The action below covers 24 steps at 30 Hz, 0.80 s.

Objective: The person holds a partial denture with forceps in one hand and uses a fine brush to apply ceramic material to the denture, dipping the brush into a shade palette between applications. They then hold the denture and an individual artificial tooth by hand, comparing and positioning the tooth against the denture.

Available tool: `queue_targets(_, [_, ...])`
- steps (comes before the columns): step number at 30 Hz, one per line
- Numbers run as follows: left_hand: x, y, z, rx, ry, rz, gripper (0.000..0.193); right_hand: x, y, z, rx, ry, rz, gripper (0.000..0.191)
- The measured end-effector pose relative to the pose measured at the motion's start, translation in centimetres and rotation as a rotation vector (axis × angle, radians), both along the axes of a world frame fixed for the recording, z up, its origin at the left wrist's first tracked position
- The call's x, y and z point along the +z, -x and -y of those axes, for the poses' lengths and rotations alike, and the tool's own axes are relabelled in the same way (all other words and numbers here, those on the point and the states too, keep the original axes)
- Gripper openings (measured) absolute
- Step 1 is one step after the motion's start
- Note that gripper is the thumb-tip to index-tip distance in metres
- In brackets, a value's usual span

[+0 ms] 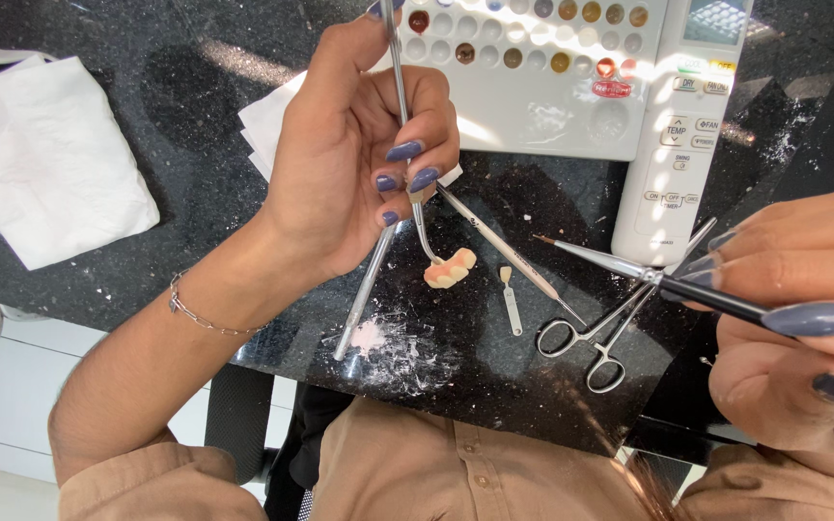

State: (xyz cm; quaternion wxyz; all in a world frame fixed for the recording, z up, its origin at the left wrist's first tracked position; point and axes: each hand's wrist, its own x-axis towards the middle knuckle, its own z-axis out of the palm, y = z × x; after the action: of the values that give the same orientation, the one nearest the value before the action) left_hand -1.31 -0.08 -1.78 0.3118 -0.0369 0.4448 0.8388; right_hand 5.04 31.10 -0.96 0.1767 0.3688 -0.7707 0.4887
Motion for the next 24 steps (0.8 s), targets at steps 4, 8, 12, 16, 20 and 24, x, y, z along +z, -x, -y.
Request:
queue_targets(4, [-0.1,0.2,0.1,0.007,0.016,0.001,0.056,0.3,-0.2,0.5,-0.059,-0.032,0.034,0.046])
queue_targets(8, [-0.2,0.1,0.3,0.018,0.03,0.006,0.056,-1.1,0.5,1.7,-0.06,0.125,-0.073,0.041])
queue_targets(12, [-1.3,1.4,0.6,0.026,0.036,0.022,0.056,-2.5,-0.2,1.0,-0.086,0.145,-0.006,0.035])
queue_targets(16, [-1.9,2.0,0.7,0.019,0.02,0.037,0.057,-1.6,1.4,4.1,-0.075,0.145,-0.035,0.034])
queue_targets(20, [-2.4,2.4,0.6,0.015,0.02,0.052,0.057,1.0,3.4,6.5,-0.006,0.048,0.022,0.034])
queue_targets(24, [-3.1,4.0,1.2,0.012,0.02,0.038,0.057,2.1,4.3,5.4,0.1,-0.221,0.221,0.021])
